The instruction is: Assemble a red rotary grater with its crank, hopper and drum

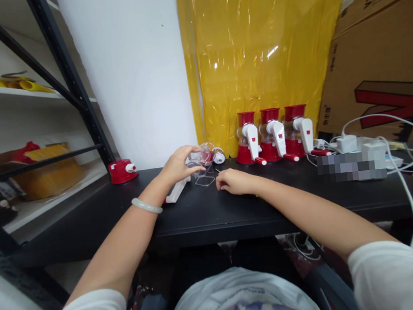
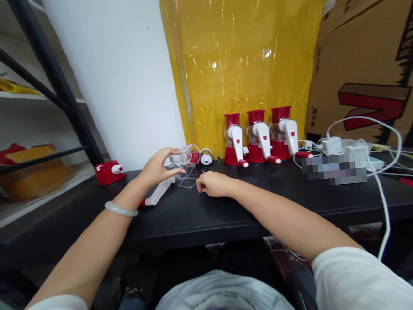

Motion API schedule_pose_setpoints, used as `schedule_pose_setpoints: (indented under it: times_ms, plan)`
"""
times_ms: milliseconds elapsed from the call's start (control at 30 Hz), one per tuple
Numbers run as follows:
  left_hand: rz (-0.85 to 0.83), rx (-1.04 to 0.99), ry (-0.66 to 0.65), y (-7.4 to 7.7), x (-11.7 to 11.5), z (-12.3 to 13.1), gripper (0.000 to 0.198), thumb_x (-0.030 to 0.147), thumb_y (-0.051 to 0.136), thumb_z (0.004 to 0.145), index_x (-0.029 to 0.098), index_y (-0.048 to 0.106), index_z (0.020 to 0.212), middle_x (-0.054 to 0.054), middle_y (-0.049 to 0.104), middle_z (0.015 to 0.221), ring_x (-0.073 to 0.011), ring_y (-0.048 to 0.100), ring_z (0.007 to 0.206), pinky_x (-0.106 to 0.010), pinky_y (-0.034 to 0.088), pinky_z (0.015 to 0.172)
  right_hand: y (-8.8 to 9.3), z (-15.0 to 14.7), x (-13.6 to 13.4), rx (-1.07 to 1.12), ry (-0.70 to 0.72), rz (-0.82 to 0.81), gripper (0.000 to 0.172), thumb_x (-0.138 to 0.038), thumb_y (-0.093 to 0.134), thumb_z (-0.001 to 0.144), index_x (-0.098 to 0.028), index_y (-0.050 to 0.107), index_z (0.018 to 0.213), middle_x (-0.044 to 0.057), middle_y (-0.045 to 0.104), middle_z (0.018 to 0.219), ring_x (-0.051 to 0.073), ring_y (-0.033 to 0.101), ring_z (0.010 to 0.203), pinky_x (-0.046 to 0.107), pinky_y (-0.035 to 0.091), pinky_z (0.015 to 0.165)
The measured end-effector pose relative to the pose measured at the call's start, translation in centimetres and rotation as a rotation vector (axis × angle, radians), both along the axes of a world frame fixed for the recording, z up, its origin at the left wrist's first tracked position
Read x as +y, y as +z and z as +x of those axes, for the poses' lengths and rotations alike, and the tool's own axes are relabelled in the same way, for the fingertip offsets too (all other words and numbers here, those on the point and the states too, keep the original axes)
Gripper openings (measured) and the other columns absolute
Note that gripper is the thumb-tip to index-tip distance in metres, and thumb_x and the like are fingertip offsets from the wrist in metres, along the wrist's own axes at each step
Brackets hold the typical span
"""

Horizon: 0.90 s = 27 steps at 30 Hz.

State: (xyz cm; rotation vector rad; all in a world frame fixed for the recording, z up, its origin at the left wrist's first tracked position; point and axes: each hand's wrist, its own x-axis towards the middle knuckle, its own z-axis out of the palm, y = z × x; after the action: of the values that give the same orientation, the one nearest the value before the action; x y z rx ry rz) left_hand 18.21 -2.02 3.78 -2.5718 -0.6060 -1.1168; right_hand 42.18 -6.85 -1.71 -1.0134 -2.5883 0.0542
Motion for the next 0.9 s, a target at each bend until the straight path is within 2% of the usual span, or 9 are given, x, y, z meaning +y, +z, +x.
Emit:
schedule_pose_setpoints:
  times_ms: [233,367,533,633,733,900]
  plan:
    - [-0.018,0.016,0.075,-0.2,0.4,0.0,0.060,0.053,0.075,0.074,0.021,0.055,0.120,-0.009,0.065,0.120,-0.0250,0.061,0.114,-0.043,0.048,0.099,-0.1,0.1,0.1,0.017,0.013,0.030,0.017,-0.003,0.059,0.076,-0.016,0.069,0.082,0.005,0.067,0.089,0.015,0.060,0.082,0.025,0.044,0.077]
    - [0.026,0.020,0.066,-0.1,0.5,-0.2,0.060,0.052,0.074,0.074,0.021,0.055,0.121,-0.010,0.063,0.124,-0.0257,0.058,0.118,-0.044,0.046,0.101,0.1,0.1,0.0,0.070,-0.001,0.053,0.017,-0.002,0.061,0.075,-0.016,0.069,0.082,0.004,0.067,0.084,0.014,0.059,0.077,0.025,0.043,0.074]
    - [0.173,-0.042,0.027,-0.2,-0.8,0.7,0.063,0.052,0.074,0.075,0.019,0.054,0.125,-0.014,0.057,0.130,-0.0274,0.052,0.122,-0.046,0.043,0.103,0.5,0.3,0.7,0.397,-0.069,0.047,0.013,-0.007,0.063,0.076,-0.017,0.065,0.084,0.001,0.065,0.075,0.012,0.059,0.068,0.025,0.045,0.068]
    - [0.265,0.008,0.008,-0.7,-1.7,1.9,0.048,0.049,0.073,0.076,0.021,0.062,0.113,-0.012,0.060,0.126,-0.0284,0.051,0.119,-0.048,0.043,0.102,0.6,0.5,1.5,0.676,-0.101,-0.005,0.012,-0.013,0.067,0.075,-0.018,0.061,0.085,-0.001,0.065,0.072,0.012,0.059,0.066,0.026,0.047,0.067]
    - [0.323,0.096,0.031,-1.4,-2.2,3.0,0.029,0.043,0.071,0.079,0.022,0.069,0.098,-0.010,0.062,0.124,-0.0300,0.049,0.119,-0.049,0.043,0.100,0.8,0.8,2.1,0.873,-0.086,-0.057,0.019,-0.018,0.071,0.070,-0.018,0.058,0.083,-0.001,0.065,0.073,0.012,0.060,0.067,0.028,0.048,0.068]
    - [0.380,0.150,0.071,-1.9,-2.3,3.7,0.016,0.034,0.065,0.085,0.021,0.071,0.093,-0.009,0.065,0.118,-0.0292,0.050,0.117,-0.048,0.043,0.099,0.9,1.0,2.2,0.928,-0.043,-0.151,0.023,-0.020,0.074,0.066,-0.019,0.057,0.082,-0.001,0.065,0.072,0.014,0.064,0.070,0.030,0.050,0.071]
